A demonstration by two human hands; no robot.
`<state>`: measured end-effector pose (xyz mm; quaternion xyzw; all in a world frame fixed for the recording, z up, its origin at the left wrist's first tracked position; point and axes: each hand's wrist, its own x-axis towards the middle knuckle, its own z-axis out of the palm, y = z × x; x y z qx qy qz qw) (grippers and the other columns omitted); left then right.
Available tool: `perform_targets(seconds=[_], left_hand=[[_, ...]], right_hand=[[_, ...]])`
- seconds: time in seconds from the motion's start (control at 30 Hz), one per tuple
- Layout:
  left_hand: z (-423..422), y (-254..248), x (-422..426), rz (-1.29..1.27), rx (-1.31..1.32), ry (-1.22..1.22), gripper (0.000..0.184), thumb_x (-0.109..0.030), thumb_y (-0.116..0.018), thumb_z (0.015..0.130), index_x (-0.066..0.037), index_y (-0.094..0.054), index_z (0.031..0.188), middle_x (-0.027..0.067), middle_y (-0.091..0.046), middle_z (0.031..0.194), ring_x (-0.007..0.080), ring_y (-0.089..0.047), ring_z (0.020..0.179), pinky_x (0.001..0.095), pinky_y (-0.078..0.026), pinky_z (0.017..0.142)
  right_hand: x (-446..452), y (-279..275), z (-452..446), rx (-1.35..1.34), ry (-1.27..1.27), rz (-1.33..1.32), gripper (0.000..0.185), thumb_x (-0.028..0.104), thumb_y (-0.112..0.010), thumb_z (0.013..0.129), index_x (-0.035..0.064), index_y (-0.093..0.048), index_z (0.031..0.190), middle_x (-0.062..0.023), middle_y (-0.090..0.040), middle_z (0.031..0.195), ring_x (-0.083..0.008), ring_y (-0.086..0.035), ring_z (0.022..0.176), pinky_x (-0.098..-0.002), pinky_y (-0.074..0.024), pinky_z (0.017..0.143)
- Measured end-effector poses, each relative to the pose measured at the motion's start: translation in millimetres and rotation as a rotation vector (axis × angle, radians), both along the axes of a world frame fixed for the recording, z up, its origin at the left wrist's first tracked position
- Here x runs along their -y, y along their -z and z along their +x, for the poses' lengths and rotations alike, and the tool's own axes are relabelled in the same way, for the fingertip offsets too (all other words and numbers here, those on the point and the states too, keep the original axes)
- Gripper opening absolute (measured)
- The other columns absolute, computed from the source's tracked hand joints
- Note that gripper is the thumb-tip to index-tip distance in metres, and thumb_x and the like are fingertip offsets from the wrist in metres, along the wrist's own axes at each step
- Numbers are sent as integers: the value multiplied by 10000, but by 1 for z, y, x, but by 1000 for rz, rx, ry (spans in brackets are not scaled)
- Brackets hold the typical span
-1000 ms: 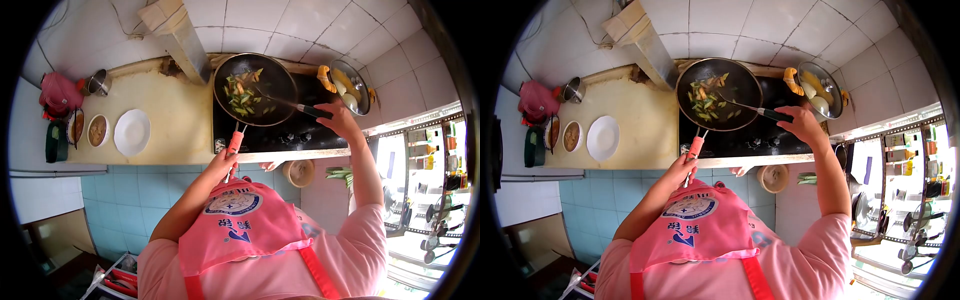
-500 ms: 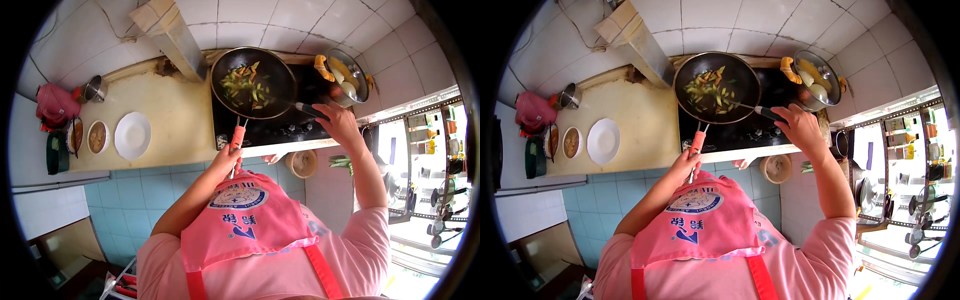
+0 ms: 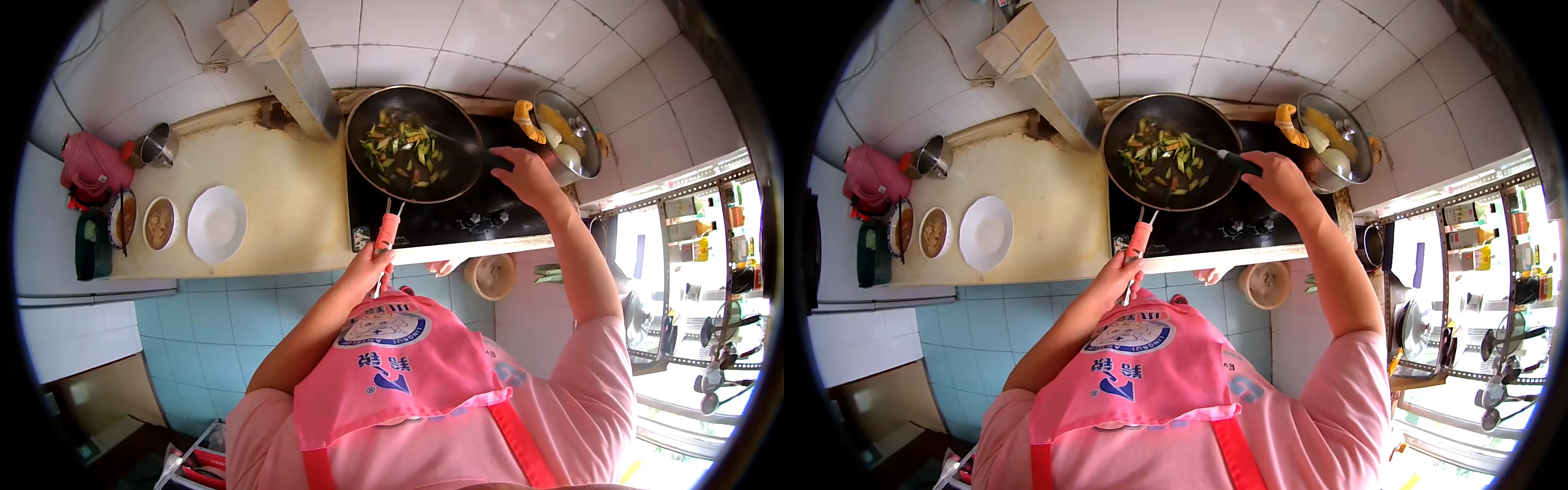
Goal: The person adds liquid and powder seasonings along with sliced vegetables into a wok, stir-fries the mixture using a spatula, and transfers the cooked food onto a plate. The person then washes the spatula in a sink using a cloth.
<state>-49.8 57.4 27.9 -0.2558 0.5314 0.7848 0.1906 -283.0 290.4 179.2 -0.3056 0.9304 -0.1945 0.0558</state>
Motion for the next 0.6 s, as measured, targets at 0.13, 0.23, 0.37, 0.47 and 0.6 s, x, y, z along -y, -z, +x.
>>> perform_targets(seconds=[0.13,0.23,0.37,0.47,0.6], left_hand=[[1,4,-1,8,-21,4,226,-238,-562,945,-79,-444,1053,21,-535,756,95,-503,534,253,-449,436],[1,3,-1,10,-23,-13,211,-256,-561,951,-90,-457,1030,6,-530,737,84,-499,535,248,-438,430],[1,5,-1,23,-4,-14,209,-251,-565,949,-92,-459,1034,6,-532,736,86,-503,534,248,-438,425],[1,5,-1,35,-7,-14,205,-245,-565,948,-95,-457,1036,7,-531,735,88,-502,529,249,-436,423],[0,2,-1,34,-13,-13,197,-236,-562,948,-98,-454,1037,9,-528,733,90,-500,521,250,-433,419]], right_hand=[[-1,-31,19,-274,-302,145,324,109,-699,752,121,-667,1074,-88,-604,896,-293,-611,834,-390,-485,738],[-16,-67,23,-490,-464,285,291,93,-695,733,138,-683,1020,-64,-556,810,-275,-587,747,-396,-481,694],[-36,-119,38,-606,-461,305,288,51,-711,694,135,-698,968,-48,-536,748,-257,-586,710,-405,-482,671],[-49,-143,52,-414,-329,358,284,37,-724,678,139,-704,942,-53,-538,729,-266,-600,714,-412,-488,669],[-45,-115,54,-404,-310,342,311,67,-736,697,158,-689,991,-54,-563,783,-268,-609,724,-402,-491,635]])
